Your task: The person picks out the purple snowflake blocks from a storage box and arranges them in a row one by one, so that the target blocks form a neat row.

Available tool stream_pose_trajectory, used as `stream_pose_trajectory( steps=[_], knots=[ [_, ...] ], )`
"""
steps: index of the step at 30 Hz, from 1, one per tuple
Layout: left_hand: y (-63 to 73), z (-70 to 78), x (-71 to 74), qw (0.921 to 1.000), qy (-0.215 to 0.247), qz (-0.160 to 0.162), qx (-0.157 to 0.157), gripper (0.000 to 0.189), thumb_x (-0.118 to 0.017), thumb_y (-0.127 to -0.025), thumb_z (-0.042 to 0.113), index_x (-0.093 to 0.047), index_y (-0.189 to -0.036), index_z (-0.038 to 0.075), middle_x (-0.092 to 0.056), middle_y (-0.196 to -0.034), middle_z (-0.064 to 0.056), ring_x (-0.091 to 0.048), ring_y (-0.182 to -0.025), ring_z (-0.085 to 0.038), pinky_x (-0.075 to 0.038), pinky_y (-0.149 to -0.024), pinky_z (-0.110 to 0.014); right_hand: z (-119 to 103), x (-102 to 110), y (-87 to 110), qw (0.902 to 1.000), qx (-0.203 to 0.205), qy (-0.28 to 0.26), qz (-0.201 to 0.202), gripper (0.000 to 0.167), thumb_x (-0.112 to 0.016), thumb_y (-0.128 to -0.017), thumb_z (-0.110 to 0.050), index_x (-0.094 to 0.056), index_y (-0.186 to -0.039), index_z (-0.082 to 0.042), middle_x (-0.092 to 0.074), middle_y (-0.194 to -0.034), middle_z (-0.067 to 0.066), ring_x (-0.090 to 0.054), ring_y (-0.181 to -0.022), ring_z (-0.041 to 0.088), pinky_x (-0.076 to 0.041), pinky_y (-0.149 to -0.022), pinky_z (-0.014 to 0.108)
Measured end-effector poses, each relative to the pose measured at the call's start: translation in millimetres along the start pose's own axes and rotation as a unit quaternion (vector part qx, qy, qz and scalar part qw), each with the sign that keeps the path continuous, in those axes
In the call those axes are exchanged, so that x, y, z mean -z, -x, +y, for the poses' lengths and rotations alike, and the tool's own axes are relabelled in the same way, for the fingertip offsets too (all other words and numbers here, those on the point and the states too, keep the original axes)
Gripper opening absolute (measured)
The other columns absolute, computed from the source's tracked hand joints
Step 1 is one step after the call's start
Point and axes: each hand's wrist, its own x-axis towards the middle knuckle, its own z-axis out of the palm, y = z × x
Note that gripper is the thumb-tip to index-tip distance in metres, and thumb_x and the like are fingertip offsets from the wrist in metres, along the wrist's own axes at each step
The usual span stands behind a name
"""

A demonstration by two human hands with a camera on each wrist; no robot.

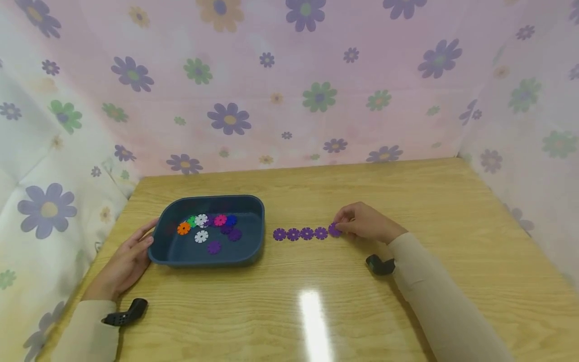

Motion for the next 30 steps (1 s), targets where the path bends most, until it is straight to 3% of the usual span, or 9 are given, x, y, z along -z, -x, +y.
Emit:
stream_pose_trajectory(
  steps=[14, 30],
  knots=[
    [0.5, 1.5, -0.5, 0.9999, 0.004, -0.005, -0.011, 0.049, -0.035, -0.109, 0.007, -0.027, -0.158, 0.012, -0.054, -0.142, 0.010, -0.054, -0.126, -0.001, -0.045, -0.100, -0.014, -5, -8, -1.7, 0.9987, 0.012, 0.044, 0.021, 0.013, -0.062, -0.099, -0.012, -0.069, -0.106, -0.004, -0.064, -0.085, 0.008, -0.059, -0.065, 0.016, -0.052, -0.056, 0.029],
    [0.4, 1.5, -0.2, 0.9998, -0.016, 0.006, 0.010, 0.052, -0.037, -0.110, 0.011, -0.022, -0.160, 0.012, -0.051, -0.143, 0.010, -0.052, -0.127, -0.001, -0.045, -0.101, -0.014, -6, -8, -0.9, 0.9980, 0.011, 0.057, 0.025, 0.012, -0.062, -0.099, -0.014, -0.068, -0.108, -0.008, -0.063, -0.087, 0.008, -0.058, -0.064, 0.017, -0.052, -0.056, 0.030]
  ],
)
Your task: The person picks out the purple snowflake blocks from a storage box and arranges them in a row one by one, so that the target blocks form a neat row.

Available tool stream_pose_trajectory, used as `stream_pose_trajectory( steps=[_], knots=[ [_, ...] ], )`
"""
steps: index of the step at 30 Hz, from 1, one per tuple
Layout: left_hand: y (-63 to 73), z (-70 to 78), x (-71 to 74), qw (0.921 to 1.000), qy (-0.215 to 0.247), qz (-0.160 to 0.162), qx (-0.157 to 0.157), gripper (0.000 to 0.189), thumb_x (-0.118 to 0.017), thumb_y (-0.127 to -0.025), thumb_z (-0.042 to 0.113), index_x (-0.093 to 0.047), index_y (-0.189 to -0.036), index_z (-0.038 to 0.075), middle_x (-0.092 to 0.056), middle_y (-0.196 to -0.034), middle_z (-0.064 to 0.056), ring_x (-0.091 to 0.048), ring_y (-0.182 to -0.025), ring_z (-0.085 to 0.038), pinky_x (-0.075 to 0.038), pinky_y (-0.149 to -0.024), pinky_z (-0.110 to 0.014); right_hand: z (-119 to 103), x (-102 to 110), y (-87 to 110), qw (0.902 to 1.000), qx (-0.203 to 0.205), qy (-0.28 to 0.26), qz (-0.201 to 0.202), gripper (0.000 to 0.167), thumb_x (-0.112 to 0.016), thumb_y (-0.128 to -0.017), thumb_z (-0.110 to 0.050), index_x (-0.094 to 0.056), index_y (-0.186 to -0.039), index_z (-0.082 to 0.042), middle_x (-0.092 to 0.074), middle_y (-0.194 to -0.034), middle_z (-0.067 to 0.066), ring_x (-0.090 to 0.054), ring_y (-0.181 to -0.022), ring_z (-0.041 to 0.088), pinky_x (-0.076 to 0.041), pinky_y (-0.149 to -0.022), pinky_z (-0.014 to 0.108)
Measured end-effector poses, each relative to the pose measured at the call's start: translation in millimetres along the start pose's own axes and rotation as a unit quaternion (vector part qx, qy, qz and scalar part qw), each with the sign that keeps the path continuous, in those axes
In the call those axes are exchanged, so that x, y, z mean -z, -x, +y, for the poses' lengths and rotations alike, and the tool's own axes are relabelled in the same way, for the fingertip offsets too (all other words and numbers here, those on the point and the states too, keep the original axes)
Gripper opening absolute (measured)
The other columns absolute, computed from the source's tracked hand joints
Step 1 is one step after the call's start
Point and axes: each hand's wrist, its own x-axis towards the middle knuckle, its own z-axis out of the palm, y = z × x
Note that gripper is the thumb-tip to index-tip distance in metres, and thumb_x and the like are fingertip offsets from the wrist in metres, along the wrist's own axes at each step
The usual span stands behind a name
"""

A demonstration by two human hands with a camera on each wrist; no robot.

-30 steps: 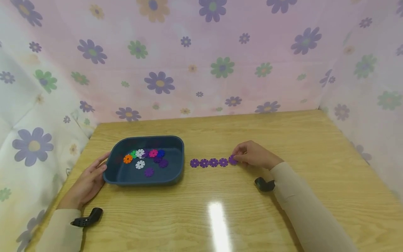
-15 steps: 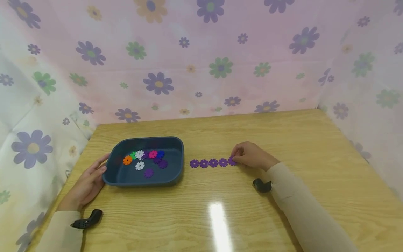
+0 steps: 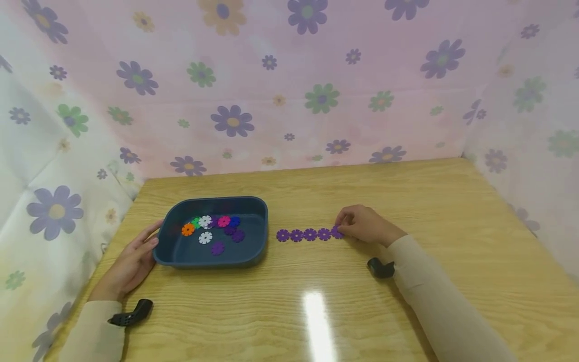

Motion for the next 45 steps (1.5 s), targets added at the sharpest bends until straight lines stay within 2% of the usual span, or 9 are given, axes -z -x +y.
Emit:
stream_pose_trajectory(
  steps=[4, 10, 18, 24, 30, 35, 39, 45],
  knots=[
    [-0.6, 1.5, -1.3, 1.0000, 0.001, -0.002, -0.005, 0.052, -0.037, -0.110, 0.011, -0.022, -0.160, 0.011, -0.051, -0.144, 0.008, -0.052, -0.128, -0.002, -0.044, -0.101, -0.014, 0, 1, 0.5, 1.0000, 0.004, 0.000, -0.001, 0.012, -0.062, -0.100, -0.014, -0.067, -0.109, -0.008, -0.064, -0.089, 0.009, -0.060, -0.066, 0.019, -0.053, -0.058, 0.032],
    [-4.5, -0.1, -1.0, 0.9999, -0.011, 0.002, 0.007, 0.053, -0.038, -0.110, 0.014, -0.022, -0.160, 0.014, -0.048, -0.146, 0.007, -0.050, -0.130, -0.002, -0.043, -0.103, -0.014, 3, 3, 2.9, 1.0000, -0.006, -0.003, 0.004, 0.015, -0.061, -0.101, -0.018, -0.066, -0.110, -0.008, -0.065, -0.093, 0.010, -0.061, -0.069, 0.021, -0.055, -0.060, 0.033],
    [-0.3, 2.1, 1.0, 0.9998, -0.011, 0.013, 0.007, 0.053, -0.038, -0.110, 0.014, -0.023, -0.160, 0.013, -0.050, -0.144, 0.008, -0.051, -0.128, -0.002, -0.044, -0.101, -0.015, 2, 4, -0.4, 0.9997, -0.001, -0.023, 0.003, 0.023, -0.060, -0.102, -0.028, -0.066, -0.112, -0.009, -0.064, -0.097, 0.012, -0.060, -0.066, 0.020, -0.053, -0.058, 0.033],
    [-1.1, 2.6, 0.6, 1.0000, -0.001, 0.009, -0.001, 0.051, -0.037, -0.109, 0.011, -0.025, -0.159, 0.012, -0.051, -0.143, 0.007, -0.053, -0.127, -0.003, -0.046, -0.100, -0.016, -9, 5, 0.7, 0.9978, 0.032, -0.038, 0.046, 0.026, -0.057, -0.103, -0.029, -0.066, -0.113, -0.007, -0.063, -0.099, 0.015, -0.060, -0.064, 0.021, -0.052, -0.057, 0.033],
    [0.4, -0.1, -1.2, 0.9995, 0.026, -0.007, -0.016, 0.050, -0.035, -0.110, 0.009, -0.024, -0.159, 0.010, -0.053, -0.142, 0.007, -0.054, -0.126, -0.003, -0.046, -0.100, -0.016, -46, 1, 4.0, 0.9928, 0.080, -0.060, 0.067, 0.027, -0.057, -0.103, -0.030, -0.065, -0.114, -0.007, -0.060, -0.103, 0.021, -0.060, -0.065, 0.034, -0.052, -0.056, 0.037],
    [1.7, -2.3, -1.9, 0.9997, 0.018, -0.002, -0.016, 0.050, -0.034, -0.110, 0.012, -0.023, -0.159, 0.009, -0.052, -0.143, 0.009, -0.054, -0.127, -0.002, -0.045, -0.101, -0.015, -90, 2, 0.4, 0.9913, 0.110, -0.024, 0.069, 0.017, -0.057, -0.103, -0.031, -0.067, -0.110, -0.018, -0.063, -0.100, 0.010, -0.061, -0.065, 0.026, -0.053, -0.056, 0.035],
    [2.1, -1.8, -1.0, 0.9999, 0.009, -0.001, -0.010, 0.051, -0.036, -0.110, 0.013, -0.023, -0.159, 0.011, -0.051, -0.143, 0.010, -0.053, -0.127, -0.001, -0.045, -0.101, -0.014, -127, 4, -11.3, 0.9886, 0.141, -0.009, 0.051, 0.014, -0.058, -0.103, -0.028, -0.067, -0.109, -0.019, -0.063, -0.095, 0.005, -0.060, -0.065, 0.021, -0.053, -0.057, 0.034],
    [-0.9, -2.9, -0.9, 0.9999, 0.011, -0.003, -0.012, 0.051, -0.036, -0.110, 0.012, -0.023, -0.159, 0.012, -0.052, -0.144, 0.009, -0.052, -0.128, -0.001, -0.045, -0.102, -0.015, -172, -3, -43.3, 0.9841, 0.177, 0.015, 0.001, 0.013, -0.060, -0.102, -0.025, -0.068, -0.109, -0.017, -0.066, -0.093, 0.006, -0.064, -0.068, 0.021, -0.056, -0.061, 0.039]
  ],
)
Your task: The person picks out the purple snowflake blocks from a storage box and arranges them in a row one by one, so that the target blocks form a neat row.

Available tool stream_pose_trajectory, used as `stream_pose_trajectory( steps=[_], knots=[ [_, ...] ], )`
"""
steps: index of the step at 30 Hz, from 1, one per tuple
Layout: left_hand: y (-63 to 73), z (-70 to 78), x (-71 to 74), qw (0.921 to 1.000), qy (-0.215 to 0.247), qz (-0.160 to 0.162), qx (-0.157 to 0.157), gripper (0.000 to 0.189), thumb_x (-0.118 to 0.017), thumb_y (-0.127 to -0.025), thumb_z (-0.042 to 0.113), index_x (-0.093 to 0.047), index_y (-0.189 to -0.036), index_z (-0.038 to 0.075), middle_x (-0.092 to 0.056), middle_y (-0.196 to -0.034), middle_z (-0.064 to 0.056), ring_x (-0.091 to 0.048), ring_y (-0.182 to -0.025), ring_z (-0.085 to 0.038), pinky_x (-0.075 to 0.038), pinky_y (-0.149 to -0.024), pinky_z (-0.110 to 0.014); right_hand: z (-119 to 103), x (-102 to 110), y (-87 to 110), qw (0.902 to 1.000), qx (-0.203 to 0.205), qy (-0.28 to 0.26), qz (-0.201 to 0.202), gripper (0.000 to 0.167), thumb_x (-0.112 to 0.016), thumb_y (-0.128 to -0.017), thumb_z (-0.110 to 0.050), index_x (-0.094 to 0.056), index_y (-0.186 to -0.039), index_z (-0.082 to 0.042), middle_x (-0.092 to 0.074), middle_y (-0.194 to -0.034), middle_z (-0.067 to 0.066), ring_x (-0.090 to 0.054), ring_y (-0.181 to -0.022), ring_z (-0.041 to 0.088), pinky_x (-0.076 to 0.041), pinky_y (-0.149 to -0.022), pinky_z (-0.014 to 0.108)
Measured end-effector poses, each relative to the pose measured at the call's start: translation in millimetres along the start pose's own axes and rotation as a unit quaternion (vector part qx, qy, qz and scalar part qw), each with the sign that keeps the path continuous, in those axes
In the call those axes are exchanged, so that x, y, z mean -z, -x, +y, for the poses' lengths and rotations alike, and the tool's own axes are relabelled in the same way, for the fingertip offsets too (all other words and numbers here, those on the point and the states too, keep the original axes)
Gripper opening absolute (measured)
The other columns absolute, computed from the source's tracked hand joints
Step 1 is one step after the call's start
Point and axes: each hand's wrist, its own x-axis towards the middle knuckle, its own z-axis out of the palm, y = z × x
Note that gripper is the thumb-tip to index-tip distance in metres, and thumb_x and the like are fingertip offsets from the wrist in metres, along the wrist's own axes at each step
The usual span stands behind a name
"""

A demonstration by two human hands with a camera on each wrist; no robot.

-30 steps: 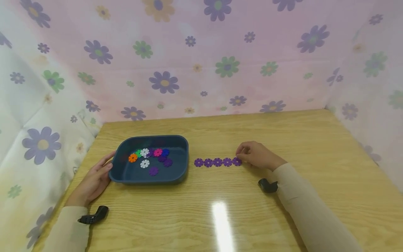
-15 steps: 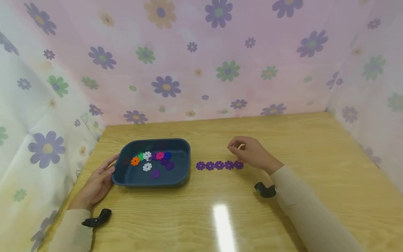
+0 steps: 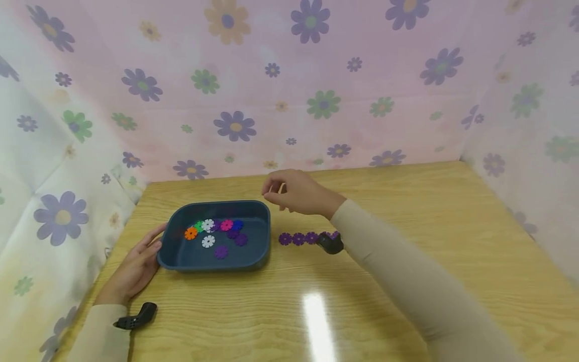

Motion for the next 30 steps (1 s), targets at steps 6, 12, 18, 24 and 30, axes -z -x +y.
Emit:
stream_pose_trajectory(
  steps=[6, 12, 18, 24, 30],
  knots=[
    [-0.8, -0.2, 0.9, 0.9999, 0.010, 0.000, -0.006, 0.052, -0.035, -0.110, 0.010, -0.021, -0.159, 0.009, -0.052, -0.144, 0.008, -0.052, -0.129, -0.002, -0.045, -0.102, -0.016, -20, -18, -44.1, 0.9976, 0.002, -0.014, -0.068, 0.011, -0.061, -0.101, -0.022, -0.068, -0.107, -0.016, -0.067, -0.095, 0.006, -0.067, -0.075, 0.030, -0.057, -0.063, 0.037],
    [0.7, -0.6, 2.0, 0.9999, 0.010, 0.005, -0.001, 0.052, -0.036, -0.110, 0.011, -0.021, -0.159, 0.008, -0.052, -0.143, 0.009, -0.052, -0.128, -0.001, -0.045, -0.101, -0.015, -26, -40, -77.4, 0.9929, -0.006, -0.027, -0.116, 0.012, -0.061, -0.101, -0.021, -0.068, -0.109, -0.017, -0.069, -0.099, 0.004, -0.068, -0.083, 0.036, -0.059, -0.070, 0.039],
    [2.1, -1.4, 4.2, 0.9999, 0.006, 0.008, 0.002, 0.051, -0.036, -0.110, 0.011, -0.022, -0.159, 0.010, -0.052, -0.143, 0.009, -0.052, -0.128, -0.002, -0.045, -0.102, -0.015, -22, -62, -100.2, 0.9875, -0.043, -0.075, -0.132, 0.014, -0.063, -0.100, -0.022, -0.069, -0.111, -0.016, -0.071, -0.104, 0.011, -0.069, -0.092, 0.039, -0.060, -0.078, 0.042],
    [1.3, -1.8, 4.1, 1.0000, 0.003, 0.009, 0.002, 0.052, -0.037, -0.110, 0.011, -0.022, -0.159, 0.009, -0.050, -0.144, 0.007, -0.051, -0.129, -0.003, -0.045, -0.101, -0.016, -23, -82, -113.1, 0.9821, -0.055, -0.091, -0.156, 0.019, -0.062, -0.100, -0.017, -0.069, -0.115, -0.008, -0.069, -0.110, 0.026, -0.068, -0.094, 0.043, -0.060, -0.072, 0.033],
    [-1.2, -1.9, 2.8, 0.9998, -0.005, 0.016, 0.007, 0.053, -0.038, -0.109, 0.011, -0.022, -0.159, 0.009, -0.049, -0.146, 0.005, -0.050, -0.131, -0.005, -0.045, -0.102, -0.017, -20, -96, -120.8, 0.9788, -0.067, -0.075, -0.178, 0.031, -0.059, -0.101, -0.015, -0.063, -0.127, 0.001, -0.070, -0.111, 0.026, -0.070, -0.088, 0.036, -0.060, -0.073, 0.032]
  ],
)
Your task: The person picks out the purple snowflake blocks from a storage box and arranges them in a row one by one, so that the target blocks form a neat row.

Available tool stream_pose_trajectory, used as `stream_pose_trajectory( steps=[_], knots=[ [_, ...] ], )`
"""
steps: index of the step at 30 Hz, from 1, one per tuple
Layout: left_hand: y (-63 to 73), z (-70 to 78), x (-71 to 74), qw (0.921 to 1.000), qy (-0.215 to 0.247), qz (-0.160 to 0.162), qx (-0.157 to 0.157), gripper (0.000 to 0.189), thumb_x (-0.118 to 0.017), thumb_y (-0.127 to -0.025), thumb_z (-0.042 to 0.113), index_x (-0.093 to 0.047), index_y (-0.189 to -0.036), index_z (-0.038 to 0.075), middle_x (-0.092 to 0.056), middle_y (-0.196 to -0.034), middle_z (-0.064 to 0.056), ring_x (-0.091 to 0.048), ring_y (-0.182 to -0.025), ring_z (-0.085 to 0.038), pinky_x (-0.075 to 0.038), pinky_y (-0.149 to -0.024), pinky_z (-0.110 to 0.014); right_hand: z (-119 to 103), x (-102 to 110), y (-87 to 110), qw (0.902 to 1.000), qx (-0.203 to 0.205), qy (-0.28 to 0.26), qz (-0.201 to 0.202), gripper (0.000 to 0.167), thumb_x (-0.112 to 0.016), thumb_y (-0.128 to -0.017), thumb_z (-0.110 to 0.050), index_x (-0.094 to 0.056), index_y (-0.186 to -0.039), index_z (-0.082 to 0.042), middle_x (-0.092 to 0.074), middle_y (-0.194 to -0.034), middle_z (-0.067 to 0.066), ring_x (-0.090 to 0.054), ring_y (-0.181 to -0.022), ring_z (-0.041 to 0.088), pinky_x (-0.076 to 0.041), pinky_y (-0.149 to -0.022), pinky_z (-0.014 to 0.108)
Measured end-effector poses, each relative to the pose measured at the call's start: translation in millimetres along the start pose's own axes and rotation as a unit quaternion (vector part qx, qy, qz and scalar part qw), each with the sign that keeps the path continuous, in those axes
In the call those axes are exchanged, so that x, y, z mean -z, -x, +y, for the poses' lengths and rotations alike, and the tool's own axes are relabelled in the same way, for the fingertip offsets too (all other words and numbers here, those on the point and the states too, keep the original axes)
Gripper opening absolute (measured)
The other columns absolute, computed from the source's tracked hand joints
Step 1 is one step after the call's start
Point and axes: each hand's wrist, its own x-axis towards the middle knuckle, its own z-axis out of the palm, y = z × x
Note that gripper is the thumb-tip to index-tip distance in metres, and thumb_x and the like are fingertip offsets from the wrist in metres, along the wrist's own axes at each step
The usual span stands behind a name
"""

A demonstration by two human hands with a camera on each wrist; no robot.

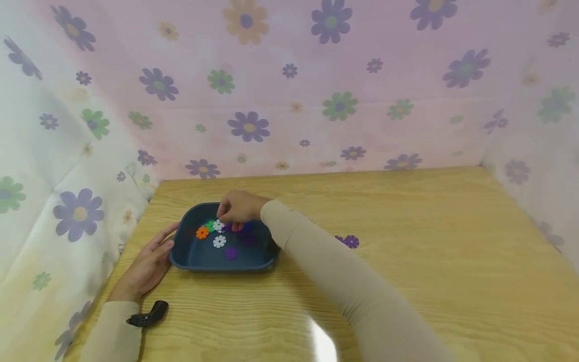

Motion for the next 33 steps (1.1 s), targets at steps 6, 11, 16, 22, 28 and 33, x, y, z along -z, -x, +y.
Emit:
stream_pose_trajectory(
  steps=[6, 11, 16, 22, 28, 33],
  knots=[
    [-1.2, 0.3, 0.5, 0.9999, -0.007, 0.009, 0.007, 0.053, -0.040, -0.109, 0.014, -0.022, -0.159, 0.010, -0.049, -0.145, 0.005, -0.050, -0.130, -0.005, -0.046, -0.101, -0.017, 5, -5, -11.8, 0.9995, -0.014, 0.027, 0.003, 0.029, -0.060, -0.100, -0.012, -0.063, -0.126, 0.001, -0.071, -0.104, 0.024, -0.069, -0.075, 0.026, -0.061, -0.076, 0.040],
    [-0.6, -1.6, 0.8, 0.9999, 0.004, 0.009, 0.007, 0.052, -0.040, -0.109, 0.012, -0.024, -0.159, 0.010, -0.050, -0.144, 0.005, -0.050, -0.130, -0.005, -0.045, -0.101, -0.017, 10, -12, -19.2, 0.9978, -0.024, 0.061, -0.002, 0.029, -0.060, -0.100, -0.010, -0.064, -0.127, -0.002, -0.072, -0.102, 0.019, -0.069, -0.070, 0.021, -0.060, -0.071, 0.036],
    [-0.6, -1.0, 0.4, 0.9998, 0.002, 0.012, 0.013, 0.053, -0.040, -0.109, 0.013, -0.023, -0.159, 0.010, -0.049, -0.145, 0.004, -0.050, -0.130, -0.005, -0.045, -0.102, -0.017, 14, -19, -22.5, 0.9941, -0.034, 0.102, -0.011, 0.037, -0.059, -0.100, -0.011, -0.058, -0.138, -0.006, -0.071, -0.102, 0.011, -0.071, -0.070, 0.021, -0.060, -0.069, 0.035],
    [-2.0, 1.7, -0.6, 0.9997, -0.008, 0.017, 0.016, 0.054, -0.041, -0.109, 0.016, -0.022, -0.159, 0.010, -0.047, -0.147, 0.002, -0.048, -0.132, -0.005, -0.045, -0.102, -0.016, 15, -23, -23.5, 0.9916, -0.041, 0.123, -0.004, 0.045, -0.058, -0.101, -0.011, -0.050, -0.145, -0.008, -0.071, -0.099, 0.011, -0.073, -0.073, 0.025, -0.060, -0.069, 0.035],
    [-1.9, 2.6, -1.7, 0.9999, -0.003, 0.007, 0.010, 0.055, -0.041, -0.109, 0.013, -0.020, -0.160, 0.008, -0.046, -0.148, 0.002, -0.049, -0.132, -0.005, -0.045, -0.101, -0.017, 15, -25, -25.0, 0.9900, -0.054, 0.131, 0.002, 0.046, -0.059, -0.101, -0.012, -0.050, -0.146, -0.007, -0.072, -0.092, 0.009, -0.072, -0.069, 0.023, -0.059, -0.064, 0.031],
    [-0.9, 1.8, -1.5, 0.9999, -0.003, 0.012, 0.012, 0.055, -0.041, -0.109, 0.013, -0.021, -0.160, 0.009, -0.048, -0.146, 0.002, -0.049, -0.131, -0.005, -0.046, -0.100, -0.017, 15, -27, -24.9, 0.9895, -0.052, 0.135, 0.002, 0.040, -0.060, -0.101, -0.013, -0.057, -0.139, -0.005, -0.072, -0.088, 0.010, -0.071, -0.068, 0.021, -0.058, -0.061, 0.028]
  ],
)
